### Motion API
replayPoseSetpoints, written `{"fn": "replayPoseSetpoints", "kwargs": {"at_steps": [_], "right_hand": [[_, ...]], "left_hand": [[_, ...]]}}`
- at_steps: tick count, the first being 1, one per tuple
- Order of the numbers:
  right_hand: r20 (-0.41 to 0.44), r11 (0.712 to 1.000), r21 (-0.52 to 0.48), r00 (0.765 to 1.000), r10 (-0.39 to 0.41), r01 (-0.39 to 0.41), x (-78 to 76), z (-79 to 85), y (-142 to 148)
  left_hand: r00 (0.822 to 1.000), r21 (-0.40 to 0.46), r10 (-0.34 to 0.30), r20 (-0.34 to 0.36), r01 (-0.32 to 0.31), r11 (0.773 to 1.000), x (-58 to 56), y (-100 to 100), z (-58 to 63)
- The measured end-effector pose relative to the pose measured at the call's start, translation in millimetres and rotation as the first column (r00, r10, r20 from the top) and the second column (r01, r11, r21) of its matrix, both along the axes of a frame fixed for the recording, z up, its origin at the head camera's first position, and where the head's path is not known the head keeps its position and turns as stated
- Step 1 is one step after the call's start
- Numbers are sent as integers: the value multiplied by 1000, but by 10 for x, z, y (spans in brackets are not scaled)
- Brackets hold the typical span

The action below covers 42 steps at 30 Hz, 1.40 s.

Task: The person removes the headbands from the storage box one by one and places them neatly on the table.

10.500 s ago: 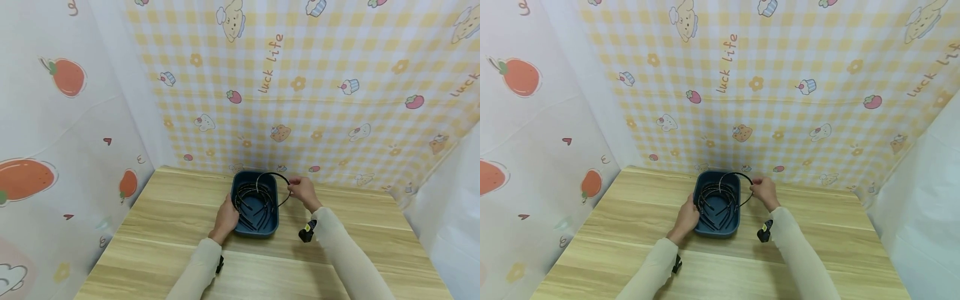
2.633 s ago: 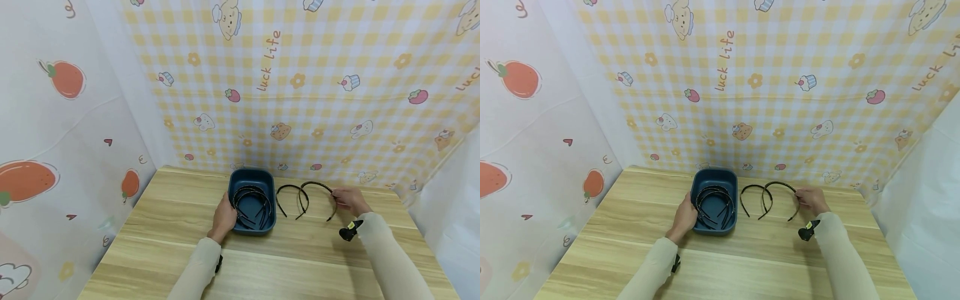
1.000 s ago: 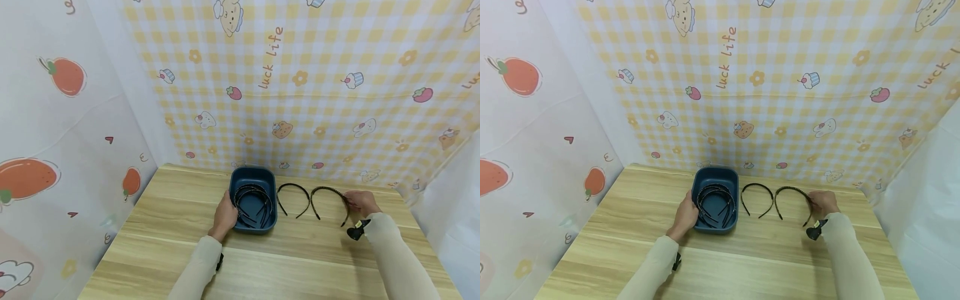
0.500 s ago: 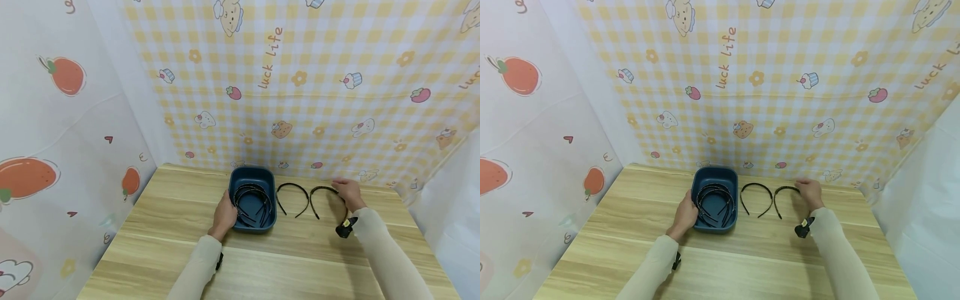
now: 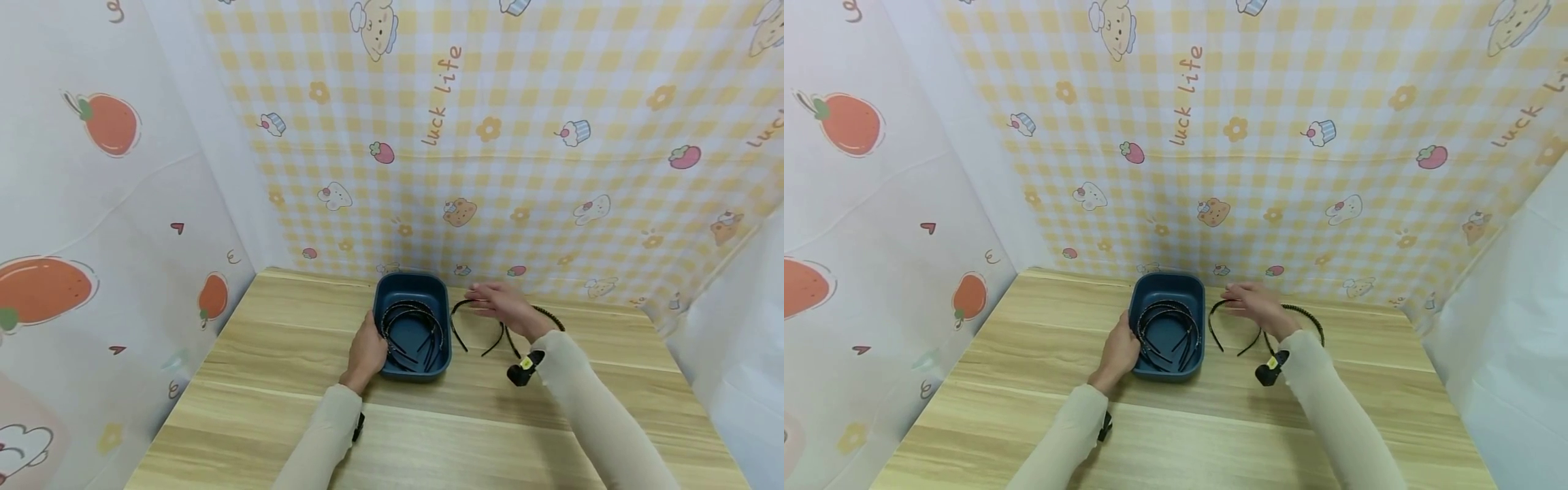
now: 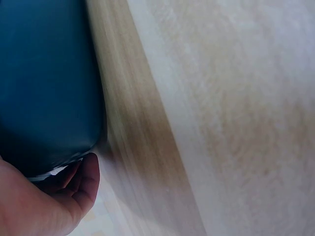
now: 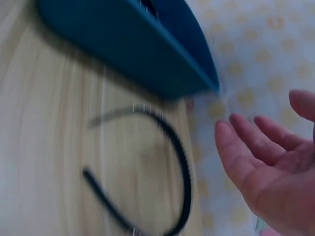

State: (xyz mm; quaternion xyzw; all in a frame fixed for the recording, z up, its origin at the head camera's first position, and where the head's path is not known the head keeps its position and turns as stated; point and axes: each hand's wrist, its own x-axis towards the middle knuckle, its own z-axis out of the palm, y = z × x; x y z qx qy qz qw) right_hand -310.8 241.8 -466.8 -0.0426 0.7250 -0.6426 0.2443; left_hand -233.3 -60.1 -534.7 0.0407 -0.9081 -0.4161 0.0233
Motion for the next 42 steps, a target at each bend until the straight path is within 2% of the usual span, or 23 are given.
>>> {"fn": "replayPoseSetpoints", "kwargs": {"at_steps": [5, 9, 14, 19, 23, 28, 37, 42], "right_hand": [[66, 996, -19, 994, 88, -87, 12, 72, -391], [85, 991, 26, 988, 127, -130, 26, 86, -645], [67, 978, 145, 988, 139, -148, 40, 51, -869], [35, 943, 302, 990, 134, -138, 57, 23, -1034], [35, 925, 351, 989, 142, -145, 82, 41, -1115], [56, 938, 314, 989, 136, -147, 100, 79, -1138], [125, 978, 179, 989, 85, -106, 61, 57, -1018], [132, 981, 160, 987, 93, -113, 56, 55, -970]], "left_hand": [[1000, -3, 7, -2, -7, 1000, -7, -1, -3], [1000, 2, 2, 3, -2, 1000, -7, 0, -6], [1000, 2, 3, 0, -3, 1000, 1, -1, -3], [1000, -7, -2, -12, 2, 1000, 3, -6, -6], [1000, 0, -5, -12, 5, 1000, -1, -5, -15], [1000, -3, -1, -9, 1, 1000, -2, 0, -13], [1000, -8, -7, 1, 7, 1000, 15, -3, 9], [1000, 1, -9, 2, 9, 1000, 15, 2, 11]]}}
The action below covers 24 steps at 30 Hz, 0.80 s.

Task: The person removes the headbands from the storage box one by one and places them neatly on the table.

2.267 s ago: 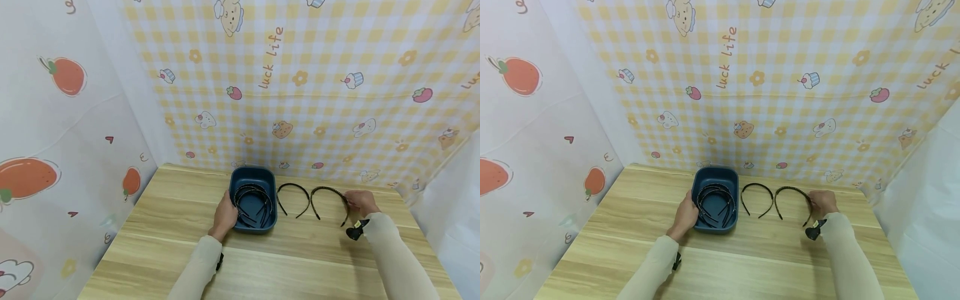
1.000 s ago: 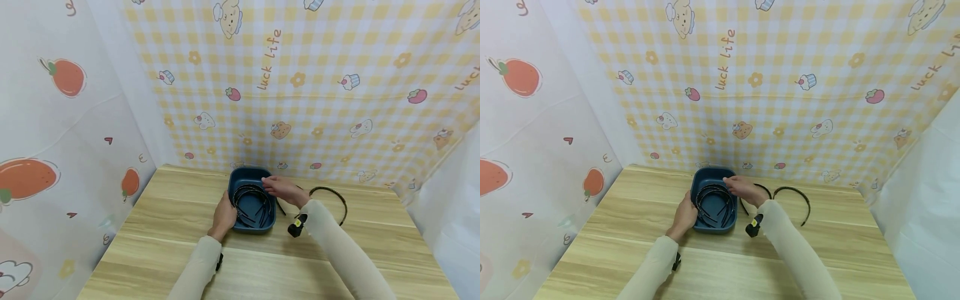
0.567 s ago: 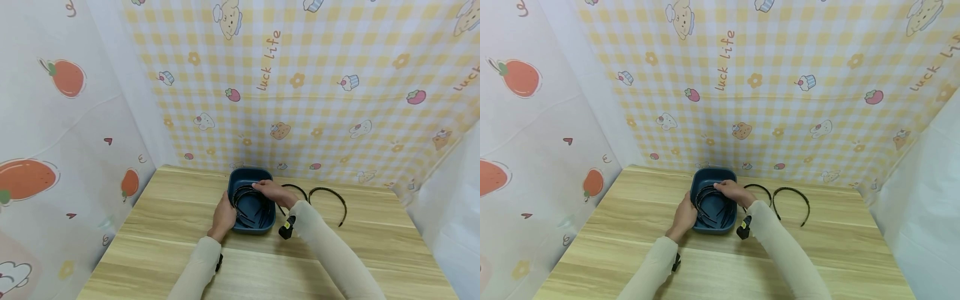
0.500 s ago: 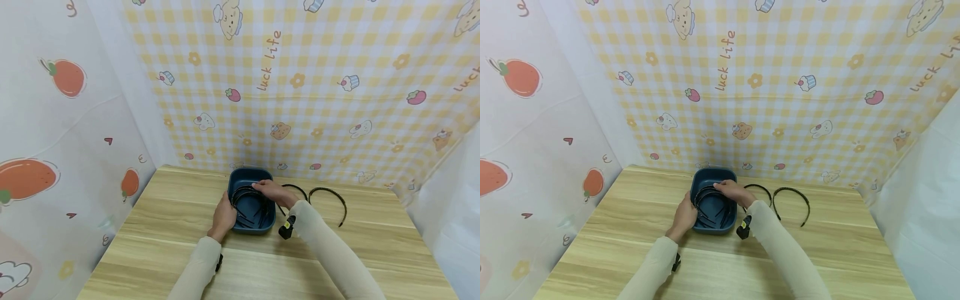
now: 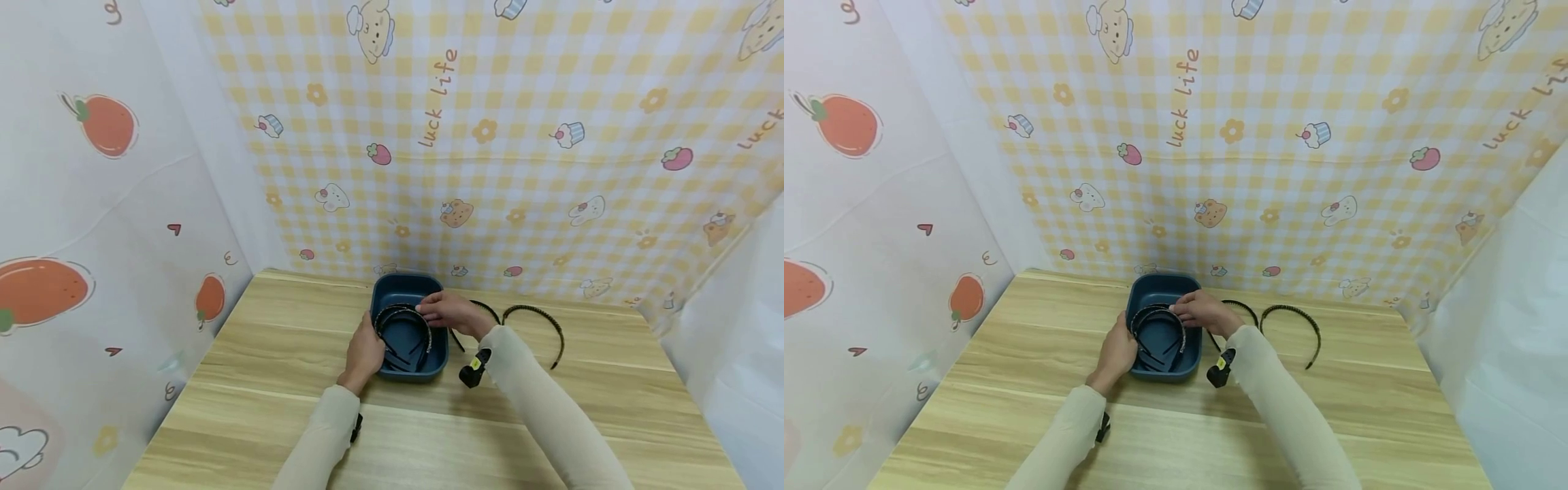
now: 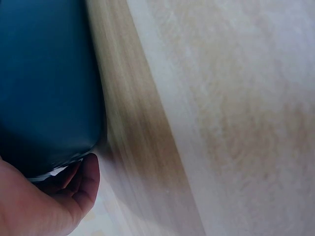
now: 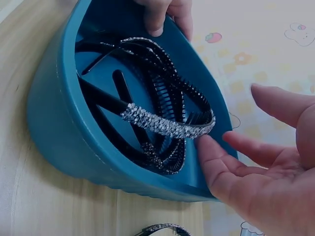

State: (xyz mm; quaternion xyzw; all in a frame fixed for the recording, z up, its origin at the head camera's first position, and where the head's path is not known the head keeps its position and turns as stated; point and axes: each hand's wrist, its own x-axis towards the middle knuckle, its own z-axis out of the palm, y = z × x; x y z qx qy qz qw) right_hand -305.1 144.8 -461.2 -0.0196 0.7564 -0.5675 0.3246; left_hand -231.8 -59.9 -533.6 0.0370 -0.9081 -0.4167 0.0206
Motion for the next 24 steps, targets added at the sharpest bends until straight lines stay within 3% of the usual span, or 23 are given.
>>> {"fn": "replayPoseSetpoints", "kwargs": {"at_steps": [10, 15, 24], "right_hand": [[-106, 996, 93, 994, 7, 3, 37, -13, -16], [-183, 987, 160, 982, 54, -24, 75, -3, -25], [-252, 983, 184, 965, 78, -32, 139, -23, -30]], "left_hand": [[1000, 9, 8, 5, -8, 1000, -16, -1, -4], [1000, 1, 1, -11, -1, 1000, -5, -2, 7], [1000, -8, -5, -17, 5, 1000, 9, -9, 20]]}}
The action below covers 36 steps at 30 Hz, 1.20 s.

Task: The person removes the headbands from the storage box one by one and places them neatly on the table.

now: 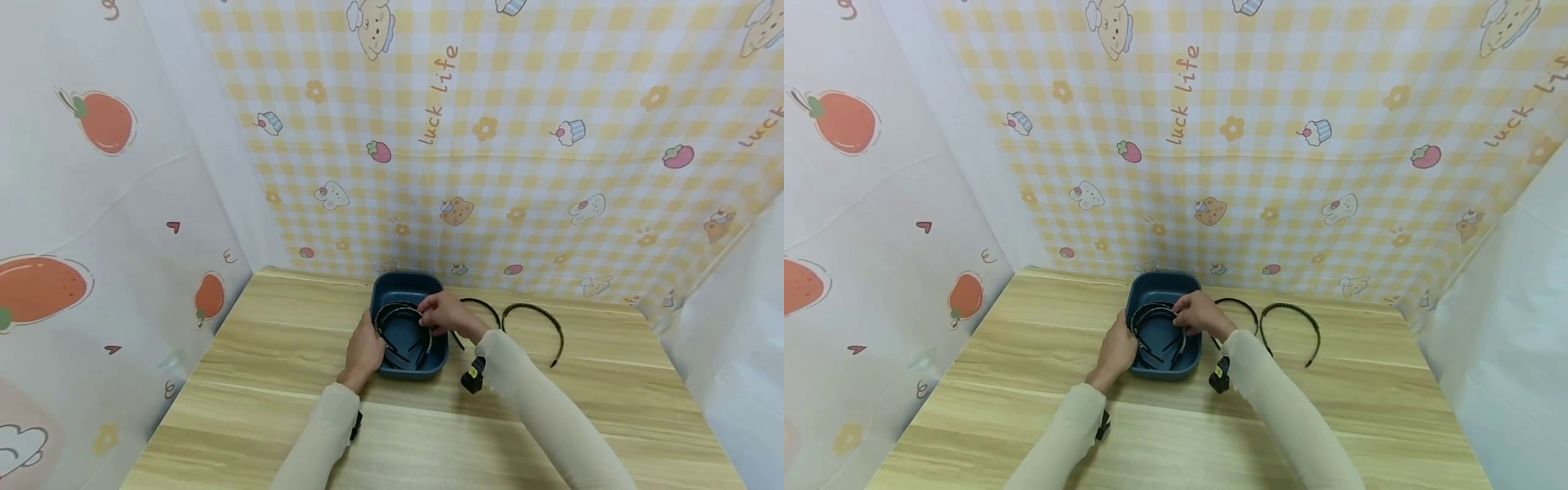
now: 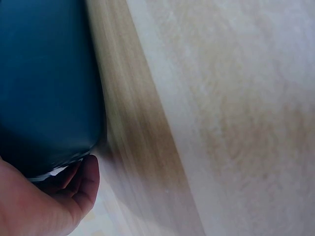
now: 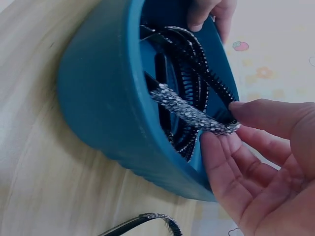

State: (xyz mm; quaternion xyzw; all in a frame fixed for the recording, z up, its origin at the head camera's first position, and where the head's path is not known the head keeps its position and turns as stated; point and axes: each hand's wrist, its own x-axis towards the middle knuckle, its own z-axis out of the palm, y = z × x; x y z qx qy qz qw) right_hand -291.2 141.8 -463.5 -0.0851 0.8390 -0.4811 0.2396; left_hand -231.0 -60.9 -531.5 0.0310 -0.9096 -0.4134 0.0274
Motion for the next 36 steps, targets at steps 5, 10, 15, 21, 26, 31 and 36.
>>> {"fn": "replayPoseSetpoints", "kwargs": {"at_steps": [5, 10, 15, 21, 26, 31, 36], "right_hand": [[-20, 1000, 5, 1000, -14, 14, -4, -18, 48], [-21, 999, -4, 999, -46, 46, 11, 4, 107], [-35, 996, -10, 995, -89, 88, 21, 4, 158], [-44, 987, -38, 986, -160, 158, 10, -5, 215], [-86, 975, -62, 972, -219, 214, -6, -9, 245], [-123, 963, -97, 957, -262, 251, -36, 10, 271], [-129, 953, -107, 946, -296, 283, -66, 41, 321]], "left_hand": [[1000, 7, -4, 8, 3, 1000, -9, 0, -18], [1000, 4, -4, 2, 4, 1000, -14, -4, -32], [1000, -2, -8, 8, 8, 1000, -16, -5, -30], [1000, -1, -10, -15, 10, 1000, -20, -14, -42], [999, 0, -5, -33, 5, 1000, -21, -7, -41], [1000, 0, -3, -15, 3, 1000, -25, -11, -33], [1000, 4, 4, -15, -4, 1000, -20, -6, -32]]}}
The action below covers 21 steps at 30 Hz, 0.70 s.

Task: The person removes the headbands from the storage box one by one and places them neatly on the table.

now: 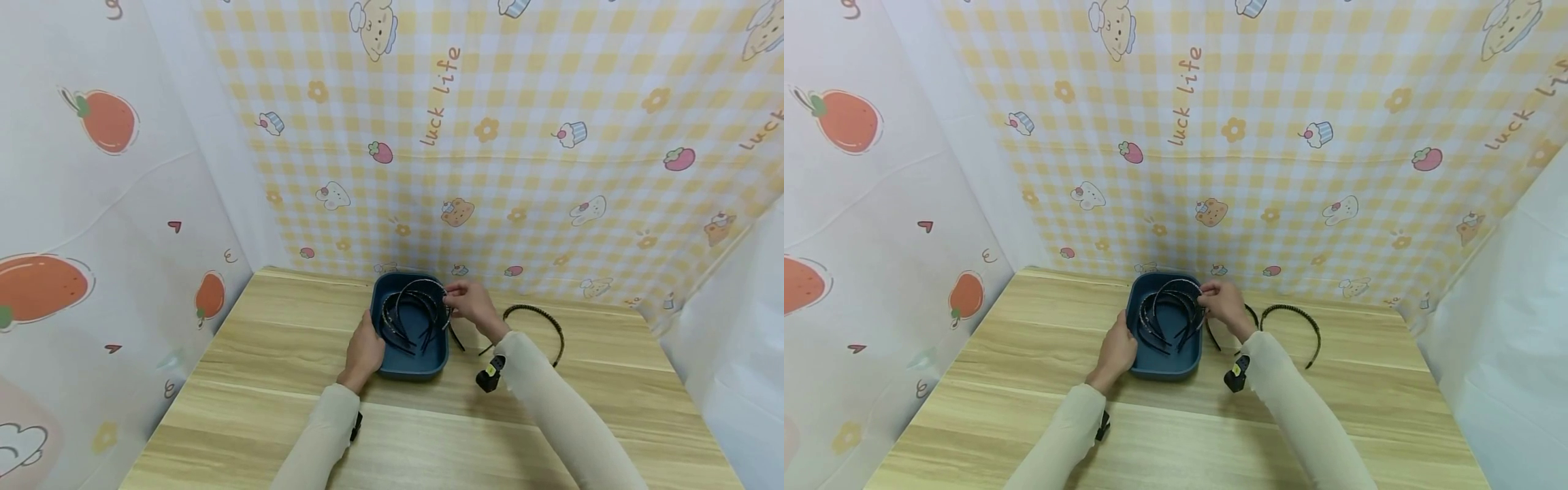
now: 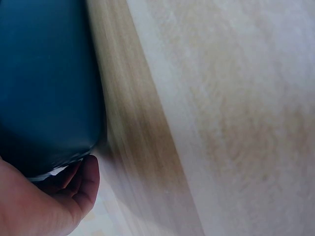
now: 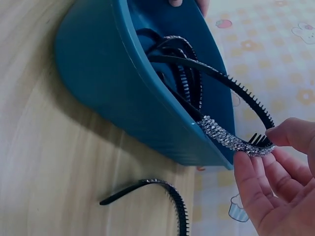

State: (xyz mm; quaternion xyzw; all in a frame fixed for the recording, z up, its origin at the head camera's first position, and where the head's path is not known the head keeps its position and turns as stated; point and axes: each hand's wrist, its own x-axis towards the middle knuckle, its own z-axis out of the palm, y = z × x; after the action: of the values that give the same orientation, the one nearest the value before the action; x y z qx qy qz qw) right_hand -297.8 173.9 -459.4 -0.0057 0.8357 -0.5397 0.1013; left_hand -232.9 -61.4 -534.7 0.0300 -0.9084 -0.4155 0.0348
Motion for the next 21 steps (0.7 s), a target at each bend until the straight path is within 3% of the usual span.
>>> {"fn": "replayPoseSetpoints", "kwargs": {"at_steps": [4, 11, 21], "right_hand": [[-16, 999, -32, 1000, -7, 7, -28, 15, 80], [46, 994, -102, 999, -21, 26, -57, 32, 293], [80, 994, -78, 994, -69, 75, -109, -40, 709]], "left_hand": [[1000, 2, 7, 7, -7, 1000, -6, 8, -6], [1000, -1, 17, 21, -17, 1000, -21, 19, -16], [1000, 4, 14, 16, -14, 1000, -15, 14, -13]]}}
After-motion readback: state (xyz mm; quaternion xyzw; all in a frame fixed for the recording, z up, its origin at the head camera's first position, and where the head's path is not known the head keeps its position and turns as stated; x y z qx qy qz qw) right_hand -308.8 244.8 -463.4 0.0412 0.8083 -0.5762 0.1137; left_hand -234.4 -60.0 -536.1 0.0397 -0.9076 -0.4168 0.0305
